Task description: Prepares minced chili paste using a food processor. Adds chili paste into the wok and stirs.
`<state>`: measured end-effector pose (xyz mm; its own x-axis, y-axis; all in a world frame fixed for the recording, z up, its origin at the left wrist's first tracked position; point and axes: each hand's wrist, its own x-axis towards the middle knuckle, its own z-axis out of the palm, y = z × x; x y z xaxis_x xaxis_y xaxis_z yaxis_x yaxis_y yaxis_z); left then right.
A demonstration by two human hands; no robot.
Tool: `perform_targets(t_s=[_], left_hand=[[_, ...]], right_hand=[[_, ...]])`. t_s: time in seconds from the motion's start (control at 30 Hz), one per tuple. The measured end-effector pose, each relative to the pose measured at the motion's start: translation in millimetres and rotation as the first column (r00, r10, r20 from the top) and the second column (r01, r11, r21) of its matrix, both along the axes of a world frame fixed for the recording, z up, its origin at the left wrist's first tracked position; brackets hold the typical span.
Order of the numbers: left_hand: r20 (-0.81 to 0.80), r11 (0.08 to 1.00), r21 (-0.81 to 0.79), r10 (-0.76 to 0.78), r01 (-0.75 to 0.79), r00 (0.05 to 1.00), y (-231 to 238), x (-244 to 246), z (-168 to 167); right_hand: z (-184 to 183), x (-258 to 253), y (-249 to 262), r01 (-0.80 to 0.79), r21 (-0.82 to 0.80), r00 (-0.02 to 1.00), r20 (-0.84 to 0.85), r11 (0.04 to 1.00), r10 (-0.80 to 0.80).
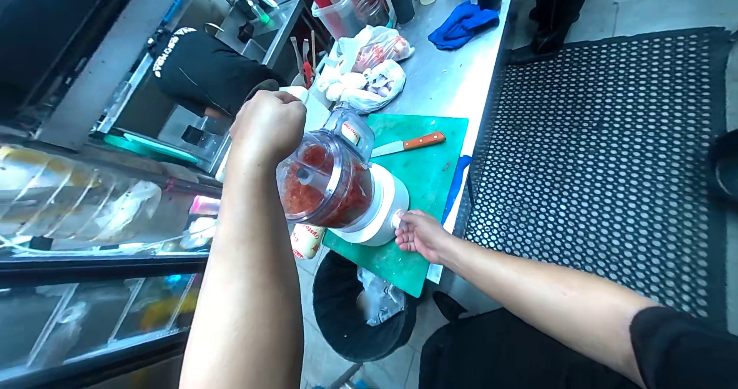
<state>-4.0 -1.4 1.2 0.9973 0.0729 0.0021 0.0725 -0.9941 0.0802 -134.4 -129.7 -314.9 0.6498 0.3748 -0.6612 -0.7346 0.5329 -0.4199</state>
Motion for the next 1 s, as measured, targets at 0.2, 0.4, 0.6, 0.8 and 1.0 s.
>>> perform_targets(t_s=[0.2, 0.4, 0.6, 0.8, 1.0], left_hand=[[0.010, 0.999, -0.033, -0.015, 0.016, 1.000, 2, -4, 1], [-0.030, 0.999, -0.044, 0.009, -0.010, 1.000, -2, -3, 4], [-0.019, 0.998, -0.062, 0.016, -0.017, 1.000, -2, -4, 3], [0.001, 0.998, -0.055, -0.012, 0.013, 1.000, 2, -4, 1], [0.024, 0.998, -0.061, 0.001, 0.000, 1.000, -2, -5, 1]], right_hand=[[-4, -1, -7, -0.046, 0.052, 0.999, 0.006, 0.998, 0.045], [-7, -3, -16, -0.162, 0.071, 0.987, 0.007, 0.984, 0.161], [4, -3, -14, -0.187, -0.067, 0.979, 0.072, 0.980, 0.192], [3, 3, -5, -0.087, -0.182, 0.982, 0.149, 0.980, 0.115], [-10, 1, -7, 0.072, -0.754, 0.652, 0.531, 0.652, 0.542]])
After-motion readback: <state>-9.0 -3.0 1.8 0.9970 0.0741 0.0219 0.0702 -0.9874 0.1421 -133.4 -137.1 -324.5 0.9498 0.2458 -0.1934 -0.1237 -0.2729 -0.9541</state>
